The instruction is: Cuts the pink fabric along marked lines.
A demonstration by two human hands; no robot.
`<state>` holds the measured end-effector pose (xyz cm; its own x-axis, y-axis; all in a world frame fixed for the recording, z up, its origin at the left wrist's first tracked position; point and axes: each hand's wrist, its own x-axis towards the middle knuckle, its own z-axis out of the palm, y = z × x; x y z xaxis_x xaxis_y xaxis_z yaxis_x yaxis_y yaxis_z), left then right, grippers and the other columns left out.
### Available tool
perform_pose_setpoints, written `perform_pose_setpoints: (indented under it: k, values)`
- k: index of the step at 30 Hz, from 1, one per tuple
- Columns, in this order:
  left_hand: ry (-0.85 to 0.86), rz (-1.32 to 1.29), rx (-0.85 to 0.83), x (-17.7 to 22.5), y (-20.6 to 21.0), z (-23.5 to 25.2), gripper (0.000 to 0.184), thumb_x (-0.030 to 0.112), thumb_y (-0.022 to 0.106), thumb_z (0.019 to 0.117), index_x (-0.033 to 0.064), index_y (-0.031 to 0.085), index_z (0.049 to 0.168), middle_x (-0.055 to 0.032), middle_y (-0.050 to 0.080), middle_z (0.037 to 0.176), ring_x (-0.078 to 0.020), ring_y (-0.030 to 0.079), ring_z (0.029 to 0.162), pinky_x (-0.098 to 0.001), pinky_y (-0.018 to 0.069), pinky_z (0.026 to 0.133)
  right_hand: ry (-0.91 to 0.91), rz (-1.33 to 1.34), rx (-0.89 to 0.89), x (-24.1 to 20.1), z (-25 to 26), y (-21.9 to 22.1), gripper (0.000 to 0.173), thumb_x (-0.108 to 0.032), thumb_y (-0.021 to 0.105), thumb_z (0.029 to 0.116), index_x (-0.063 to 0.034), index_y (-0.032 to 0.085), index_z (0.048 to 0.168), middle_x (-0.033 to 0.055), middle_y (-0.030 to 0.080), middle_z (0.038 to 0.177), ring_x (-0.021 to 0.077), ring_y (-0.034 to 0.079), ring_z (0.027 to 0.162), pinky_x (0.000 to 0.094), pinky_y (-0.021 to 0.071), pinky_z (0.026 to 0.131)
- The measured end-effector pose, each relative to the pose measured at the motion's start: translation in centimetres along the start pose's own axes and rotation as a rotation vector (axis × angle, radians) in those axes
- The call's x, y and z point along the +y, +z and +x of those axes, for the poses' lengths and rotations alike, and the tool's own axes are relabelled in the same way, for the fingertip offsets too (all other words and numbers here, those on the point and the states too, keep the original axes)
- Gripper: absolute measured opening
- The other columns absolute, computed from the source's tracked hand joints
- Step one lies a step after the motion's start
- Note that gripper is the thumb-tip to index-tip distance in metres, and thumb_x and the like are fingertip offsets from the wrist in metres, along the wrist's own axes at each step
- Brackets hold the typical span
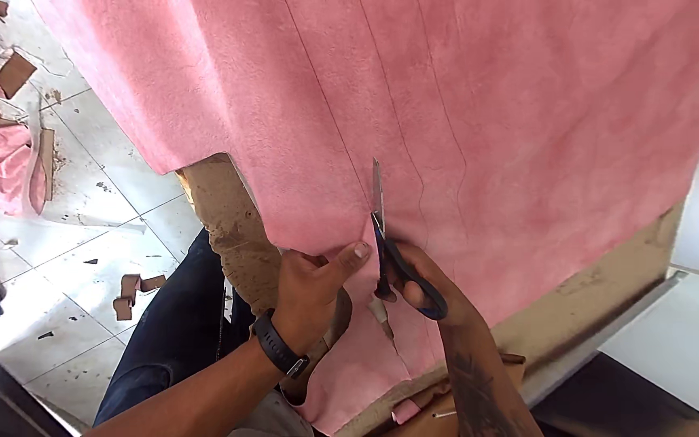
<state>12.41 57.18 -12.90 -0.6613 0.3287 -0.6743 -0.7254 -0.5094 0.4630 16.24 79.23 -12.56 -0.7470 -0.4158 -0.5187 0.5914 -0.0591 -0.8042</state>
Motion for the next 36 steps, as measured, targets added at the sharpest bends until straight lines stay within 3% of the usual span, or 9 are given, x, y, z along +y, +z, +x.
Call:
perform_pose_setpoints:
  k: [3,7,16,26,33,36]
  values:
    - [-0.010,0.008,-0.006,0.1,0.0,0.1,0.037,0.011,0.078,0.0909,0.0054,0.065,0.125,-0.0178,0.072,0.110,-0.0280,0.072,0.098,-0.0474,0.0613,0.089,0.023,0.007,0.006,0.1,0.2,0.0,0.064,-0.071,0.066,0.0875,-0.0108,0.065,0.108,0.0007,0.063,0.082,0.0095,0.061,0.070,0.0250,0.0542,0.061]
    - [-0.020,0.018,-0.007,0.4,-0.2,0.1,0.040,0.011,0.080,0.0898,0.0070,0.064,0.127,-0.0165,0.072,0.110,-0.0274,0.072,0.099,-0.0464,0.0615,0.089,0.042,0.004,0.016,-0.2,0.3,0.1,0.058,-0.069,0.068,0.0865,-0.0133,0.065,0.101,-0.0015,0.062,0.079,0.0070,0.060,0.066,0.0220,0.0516,0.057]
    - [-0.054,0.013,-0.035,0.7,-0.9,0.2,0.038,0.009,0.079,0.0902,0.0058,0.065,0.125,-0.0174,0.072,0.110,-0.0283,0.072,0.099,-0.0473,0.0613,0.090,0.091,0.064,0.096,0.1,0.5,0.3,0.041,-0.051,0.082,0.0837,-0.0127,0.069,0.093,-0.0017,0.064,0.073,0.0050,0.060,0.062,0.0192,0.0501,0.053]
    - [-0.098,0.030,-0.054,0.8,-1.7,0.1,0.031,0.008,0.078,0.0909,-0.0009,0.068,0.119,-0.0208,0.073,0.104,-0.0296,0.073,0.094,-0.0464,0.0619,0.089,0.096,0.035,0.138,0.2,1.4,0.4,0.033,-0.043,0.083,0.0853,-0.0128,0.070,0.086,-0.0013,0.064,0.067,0.0039,0.060,0.057,0.0193,0.0507,0.052]
    - [-0.096,0.036,-0.090,1.0,-2.1,0.0,0.028,0.006,0.077,0.0907,-0.0048,0.067,0.115,-0.0206,0.073,0.099,-0.0280,0.074,0.090,-0.0437,0.0627,0.087,-0.021,0.034,0.077,-2.2,4.9,0.5,0.053,-0.064,0.071,0.0874,-0.0127,0.064,0.096,-0.0033,0.059,0.069,0.0043,0.057,0.057,0.0195,0.0508,0.050]
    - [-0.083,0.050,-0.114,1.3,-2.2,0.2,0.026,0.007,0.077,0.0914,-0.0057,0.068,0.112,-0.0210,0.074,0.098,-0.0285,0.074,0.089,-0.0437,0.0632,0.085,-0.018,0.008,0.050,-2.6,5.3,0.1,0.061,-0.069,0.067,0.0878,-0.0110,0.064,0.106,-0.0002,0.061,0.077,0.0071,0.060,0.064,0.0222,0.0519,0.054]
